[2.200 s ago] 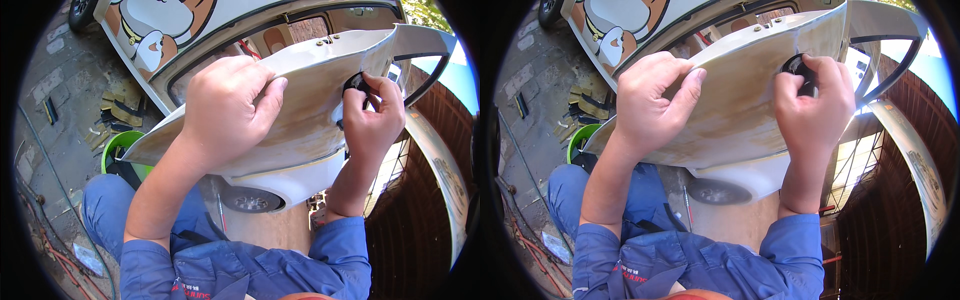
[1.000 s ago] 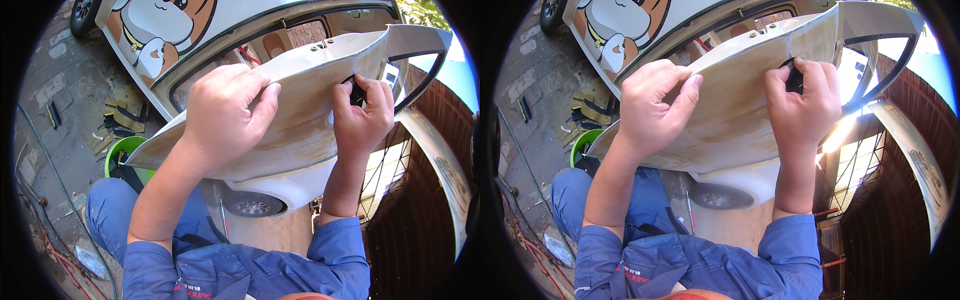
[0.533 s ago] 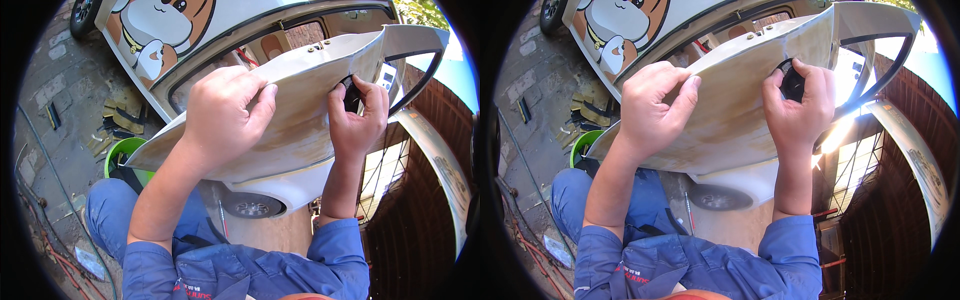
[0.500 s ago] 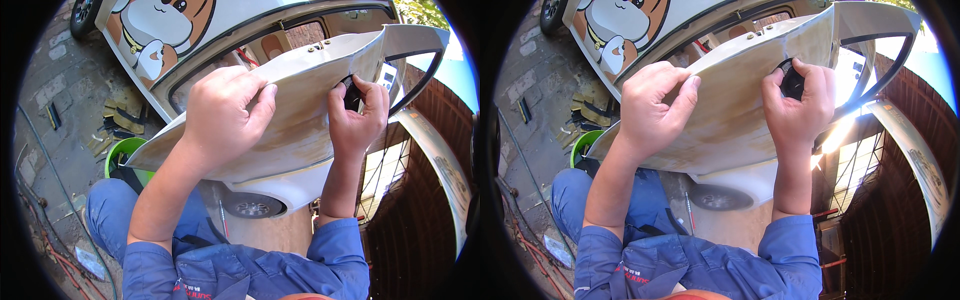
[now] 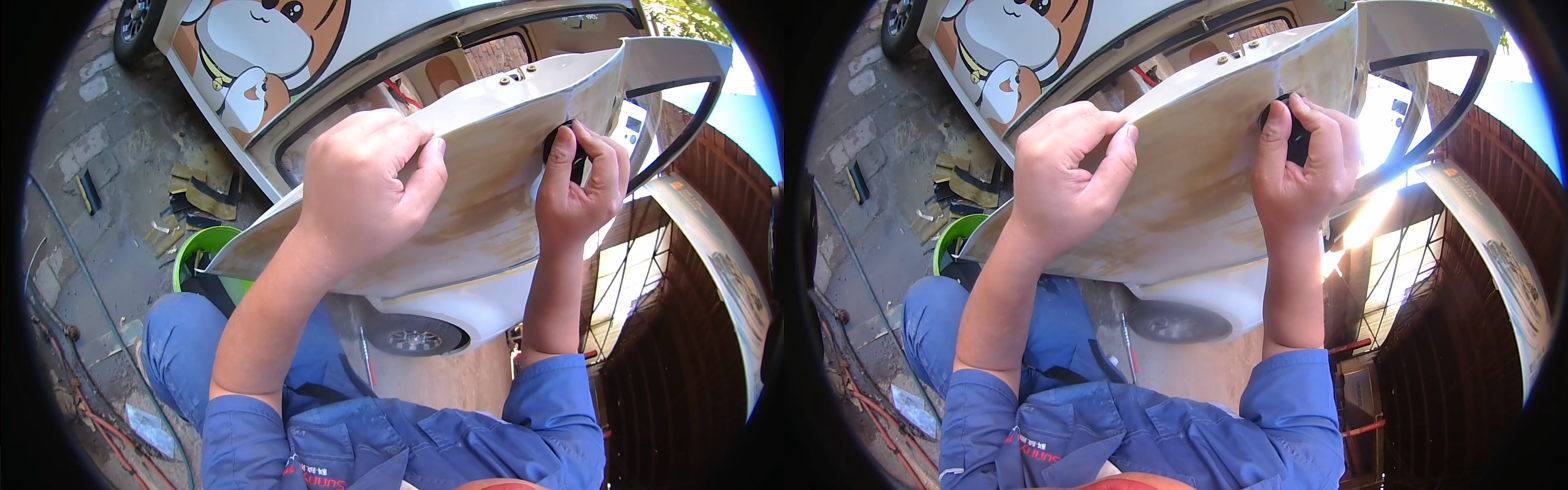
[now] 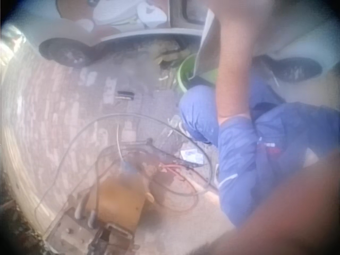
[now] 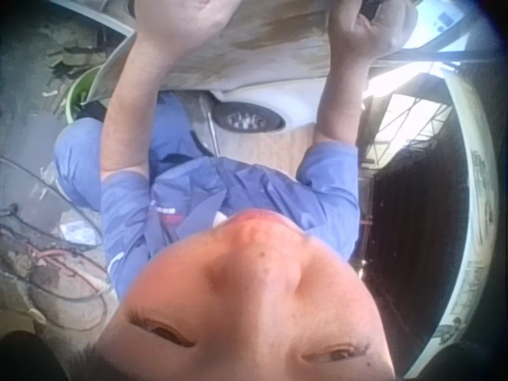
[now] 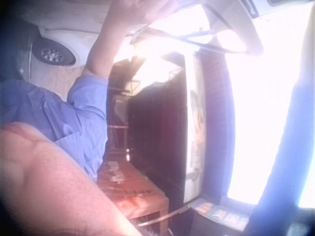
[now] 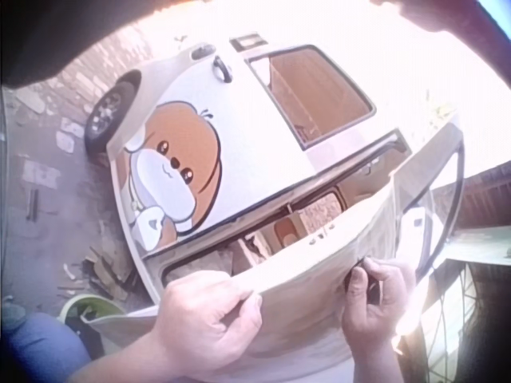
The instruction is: The person removes a black door handle from a white car door, cleans the mounting area, and then reattaches the handle, pressing it into place and adjusting its position.
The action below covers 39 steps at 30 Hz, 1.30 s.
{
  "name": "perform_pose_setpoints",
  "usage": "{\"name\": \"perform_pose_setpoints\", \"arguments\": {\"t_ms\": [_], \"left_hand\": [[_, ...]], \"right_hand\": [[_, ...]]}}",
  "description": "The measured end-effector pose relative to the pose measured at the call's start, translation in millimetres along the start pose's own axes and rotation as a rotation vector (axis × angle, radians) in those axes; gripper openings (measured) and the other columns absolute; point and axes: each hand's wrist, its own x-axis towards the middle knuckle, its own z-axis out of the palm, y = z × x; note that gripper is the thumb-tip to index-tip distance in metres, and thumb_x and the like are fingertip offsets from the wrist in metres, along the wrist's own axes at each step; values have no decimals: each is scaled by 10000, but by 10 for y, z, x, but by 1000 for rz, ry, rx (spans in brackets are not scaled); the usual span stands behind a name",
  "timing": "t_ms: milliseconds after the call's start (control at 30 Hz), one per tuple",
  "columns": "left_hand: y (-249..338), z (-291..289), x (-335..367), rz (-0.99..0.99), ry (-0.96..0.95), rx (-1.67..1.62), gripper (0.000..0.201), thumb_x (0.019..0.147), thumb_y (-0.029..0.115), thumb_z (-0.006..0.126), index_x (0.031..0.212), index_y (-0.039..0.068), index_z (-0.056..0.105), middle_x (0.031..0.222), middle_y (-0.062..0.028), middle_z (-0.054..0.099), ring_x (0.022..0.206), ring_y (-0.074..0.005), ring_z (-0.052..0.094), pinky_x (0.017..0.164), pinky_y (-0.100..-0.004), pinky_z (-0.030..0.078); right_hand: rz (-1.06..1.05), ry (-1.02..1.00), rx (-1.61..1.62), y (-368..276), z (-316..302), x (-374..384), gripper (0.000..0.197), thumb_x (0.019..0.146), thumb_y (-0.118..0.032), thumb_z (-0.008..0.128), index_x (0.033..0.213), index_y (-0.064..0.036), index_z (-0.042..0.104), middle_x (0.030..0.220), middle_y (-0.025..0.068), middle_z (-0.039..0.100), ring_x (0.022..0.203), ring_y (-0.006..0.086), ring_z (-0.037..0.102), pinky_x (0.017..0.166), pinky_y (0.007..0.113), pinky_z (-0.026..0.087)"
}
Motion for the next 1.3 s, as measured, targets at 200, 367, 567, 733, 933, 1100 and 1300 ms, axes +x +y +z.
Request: {"name": "perform_pose_setpoints", "arguments": {"t_ms": [200,367,567,733,933,1100,1300], "left_hand": [[29,0,-23,-32,-1,1,74,877,-11,722,935,-44,755,765,-128,684,649,-235,630,619,-346,507],[10,44,-9,-35,67,2,63,813,48,733,868,25,754,679,-104,616,621,-293,592,591,-407,489],[5,51,-5,-7,89,9,89,805,42,730,887,23,760,672,-101,605,615,-287,584,578,-406,480],[2,46,-10,-9,93,-2,103,799,42,724,893,19,760,656,-97,579,601,-282,564,564,-400,465],[27,42,-22,-30,74,15,140,781,44,712,909,13,762,659,-98,572,595,-280,554,557,-399,458],[25,40,-13,-29,77,9,177,765,53,711,928,7,766,676,-104,580,596,-284,556,562,-396,466],[35,18,-21,-28,55,11,209,743,66,708,930,-12,764,692,-122,600,606,-296,576,573,-398,484]], "right_hand": [[35,43,1,-36,53,-73,159,843,15,779,993,3,729,928,131,688,857,251,651,775,337,541],[103,57,-51,-12,127,-19,71,901,2,776,948,5,723,867,102,677,775,210,632,728,325,518],[310,128,173,15,109,-96,171,968,-98,800,1098,-6,739,927,93,720,811,174,663,804,314,524],[327,48,139,-27,56,-168,292,863,-115,857,1100,-16,719,1003,80,675,896,181,634,840,311,529],[457,137,108,-179,204,-98,220,810,-36,784,1008,-24,690,946,63,597,817,178,578,755,301,511],[471,184,65,-252,266,-29,237,850,-22,760,1075,-43,687,922,26,606,775,111,554,754,263,498],[595,239,68,-251,299,45,270,877,3,727,1137,-53,680,811,0,539,718,109,495,707,269,462]]}}
